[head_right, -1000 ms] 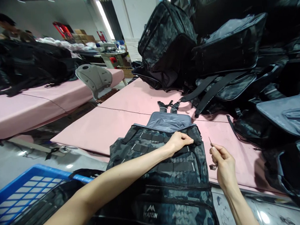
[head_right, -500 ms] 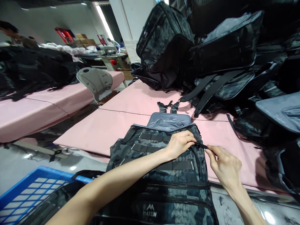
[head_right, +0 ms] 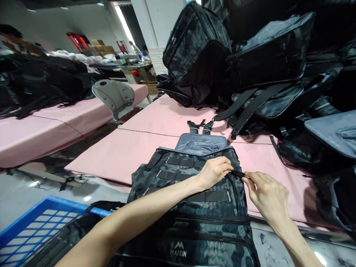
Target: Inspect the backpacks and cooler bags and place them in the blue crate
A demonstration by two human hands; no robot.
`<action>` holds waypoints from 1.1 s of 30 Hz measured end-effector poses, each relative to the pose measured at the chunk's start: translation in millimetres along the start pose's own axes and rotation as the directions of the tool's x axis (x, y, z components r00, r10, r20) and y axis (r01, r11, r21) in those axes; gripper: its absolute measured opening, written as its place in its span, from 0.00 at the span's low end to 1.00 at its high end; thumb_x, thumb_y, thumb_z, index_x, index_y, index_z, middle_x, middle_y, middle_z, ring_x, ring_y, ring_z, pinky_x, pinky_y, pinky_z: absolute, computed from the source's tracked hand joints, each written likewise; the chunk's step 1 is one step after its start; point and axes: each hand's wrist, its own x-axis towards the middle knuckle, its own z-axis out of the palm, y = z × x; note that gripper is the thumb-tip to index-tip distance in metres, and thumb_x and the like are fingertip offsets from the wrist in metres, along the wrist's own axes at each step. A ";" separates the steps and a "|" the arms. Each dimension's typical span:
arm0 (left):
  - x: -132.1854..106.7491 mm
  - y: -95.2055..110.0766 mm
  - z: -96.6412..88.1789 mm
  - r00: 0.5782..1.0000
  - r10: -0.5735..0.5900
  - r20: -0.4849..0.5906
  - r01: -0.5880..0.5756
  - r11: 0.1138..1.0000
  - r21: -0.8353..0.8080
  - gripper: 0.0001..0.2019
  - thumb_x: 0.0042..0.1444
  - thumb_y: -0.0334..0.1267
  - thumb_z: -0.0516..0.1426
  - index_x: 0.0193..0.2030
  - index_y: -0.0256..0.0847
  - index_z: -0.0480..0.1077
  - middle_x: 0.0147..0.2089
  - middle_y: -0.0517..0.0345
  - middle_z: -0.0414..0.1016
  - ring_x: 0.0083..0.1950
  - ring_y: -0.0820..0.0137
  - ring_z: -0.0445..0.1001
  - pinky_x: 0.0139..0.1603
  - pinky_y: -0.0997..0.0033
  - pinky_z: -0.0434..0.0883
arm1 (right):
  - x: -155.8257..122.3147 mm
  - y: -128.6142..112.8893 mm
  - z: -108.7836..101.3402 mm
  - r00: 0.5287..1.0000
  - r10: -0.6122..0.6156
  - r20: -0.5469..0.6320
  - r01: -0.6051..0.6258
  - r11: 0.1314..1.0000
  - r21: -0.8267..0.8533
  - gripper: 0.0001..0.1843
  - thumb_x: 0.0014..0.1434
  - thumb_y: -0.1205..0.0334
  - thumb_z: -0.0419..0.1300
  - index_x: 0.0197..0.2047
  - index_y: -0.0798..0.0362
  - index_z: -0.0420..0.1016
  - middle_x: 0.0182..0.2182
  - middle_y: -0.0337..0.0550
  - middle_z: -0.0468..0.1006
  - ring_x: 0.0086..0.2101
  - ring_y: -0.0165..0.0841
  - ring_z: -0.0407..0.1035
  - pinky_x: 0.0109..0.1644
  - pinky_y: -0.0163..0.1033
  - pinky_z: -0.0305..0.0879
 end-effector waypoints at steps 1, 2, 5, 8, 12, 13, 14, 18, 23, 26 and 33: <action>0.1 0.0 -0.2 1.000 -0.007 0.007 0.007 1.000 -0.009 0.06 0.58 0.31 0.54 0.37 0.36 0.73 0.38 0.55 0.74 0.39 0.73 0.73 0.40 0.76 0.71 | 0.1 0.1 0.2 1.000 0.000 0.000 0.000 1.000 0.004 0.18 0.62 0.49 0.51 0.36 0.50 0.77 0.29 0.37 0.79 0.26 0.26 0.71 0.22 0.32 0.50; 0.2 0.1 -0.5 1.000 -0.014 0.013 0.014 1.000 -0.020 0.06 0.58 0.31 0.54 0.37 0.36 0.73 0.38 0.55 0.74 0.39 0.73 0.73 0.40 0.76 0.71 | 0.0 0.3 0.3 1.000 0.000 0.001 0.000 1.000 0.009 0.19 0.62 0.49 0.50 0.36 0.51 0.78 0.29 0.37 0.79 0.26 0.27 0.71 0.22 0.32 0.50; 0.4 0.5 -1.5 0.999 -0.032 0.031 0.033 0.998 -0.047 0.06 0.58 0.31 0.54 0.38 0.36 0.73 0.38 0.55 0.73 0.39 0.74 0.73 0.41 0.77 0.71 | -0.5 1.3 0.4 1.000 0.017 0.014 -0.017 1.000 0.018 0.20 0.63 0.48 0.49 0.36 0.51 0.78 0.29 0.38 0.80 0.26 0.27 0.71 0.23 0.32 0.50; 0.3 1.2 -2.4 0.997 -0.054 0.055 0.057 0.997 -0.057 0.06 0.58 0.31 0.54 0.38 0.37 0.73 0.39 0.55 0.73 0.41 0.73 0.73 0.43 0.76 0.71 | -0.1 0.8 1.1 0.997 0.045 0.070 -0.045 0.999 0.006 0.20 0.62 0.47 0.49 0.37 0.49 0.78 0.30 0.39 0.80 0.25 0.28 0.70 0.23 0.33 0.49; -0.2 1.7 -2.0 0.992 -0.099 0.072 0.106 0.989 -0.099 0.07 0.59 0.31 0.53 0.39 0.37 0.73 0.40 0.54 0.73 0.40 0.73 0.73 0.42 0.76 0.71 | 1.0 -3.5 3.8 0.992 0.063 0.107 -0.067 0.997 0.033 0.21 0.62 0.48 0.49 0.36 0.49 0.78 0.30 0.41 0.80 0.26 0.29 0.71 0.23 0.34 0.50; -0.3 1.6 -1.6 0.990 -0.119 0.073 0.127 0.985 -0.113 0.07 0.58 0.31 0.54 0.39 0.36 0.73 0.40 0.54 0.73 0.40 0.73 0.73 0.42 0.75 0.71 | 1.1 -5.0 4.8 0.992 0.068 0.104 -0.073 0.996 0.046 0.21 0.62 0.48 0.48 0.36 0.50 0.78 0.30 0.41 0.80 0.26 0.29 0.72 0.23 0.34 0.50; -0.4 1.5 -1.1 0.987 -0.140 0.075 0.149 0.981 -0.125 0.07 0.58 0.31 0.54 0.39 0.36 0.73 0.40 0.54 0.73 0.40 0.73 0.73 0.43 0.75 0.71 | 1.0 -6.4 5.9 0.992 0.077 0.099 -0.083 0.995 0.059 0.21 0.63 0.48 0.48 0.36 0.50 0.79 0.30 0.42 0.80 0.26 0.29 0.72 0.24 0.34 0.51; -0.6 0.9 0.7 0.976 -0.207 0.075 0.217 0.959 -0.184 0.07 0.57 0.31 0.55 0.39 0.36 0.74 0.41 0.54 0.74 0.40 0.72 0.74 0.44 0.74 0.71 | -0.9 -7.3 12.2 0.977 0.183 0.111 -0.197 0.971 0.133 0.22 0.62 0.47 0.47 0.34 0.49 0.79 0.31 0.41 0.80 0.27 0.31 0.72 0.25 0.35 0.54; 0.1 1.3 0.6 0.967 -0.243 0.072 0.253 0.935 -0.248 0.06 0.56 0.31 0.56 0.38 0.36 0.75 0.40 0.54 0.75 0.41 0.72 0.74 0.46 0.75 0.71 | -6.0 5.5 18.8 0.879 0.393 0.269 -0.460 0.849 0.261 0.22 0.57 0.40 0.51 0.35 0.45 0.79 0.31 0.37 0.81 0.29 0.34 0.73 0.29 0.36 0.60; -0.2 2.2 -1.2 0.967 -0.242 0.085 0.256 0.931 -0.259 0.07 0.56 0.32 0.56 0.39 0.35 0.75 0.42 0.53 0.74 0.42 0.71 0.74 0.46 0.75 0.70 | -7.6 8.8 16.1 0.896 0.369 0.246 -0.427 0.868 0.254 0.23 0.56 0.38 0.51 0.37 0.44 0.79 0.33 0.36 0.81 0.31 0.34 0.74 0.31 0.36 0.62; -4.8 4.4 -7.2 0.977 -0.193 0.094 0.210 0.952 -0.221 0.09 0.58 0.35 0.56 0.43 0.37 0.74 0.43 0.53 0.74 0.43 0.72 0.73 0.46 0.74 0.71 | -3.8 0.7 7.3 0.965 0.224 0.134 -0.244 0.957 0.159 0.25 0.61 0.41 0.46 0.35 0.48 0.78 0.32 0.39 0.80 0.29 0.32 0.74 0.25 0.35 0.56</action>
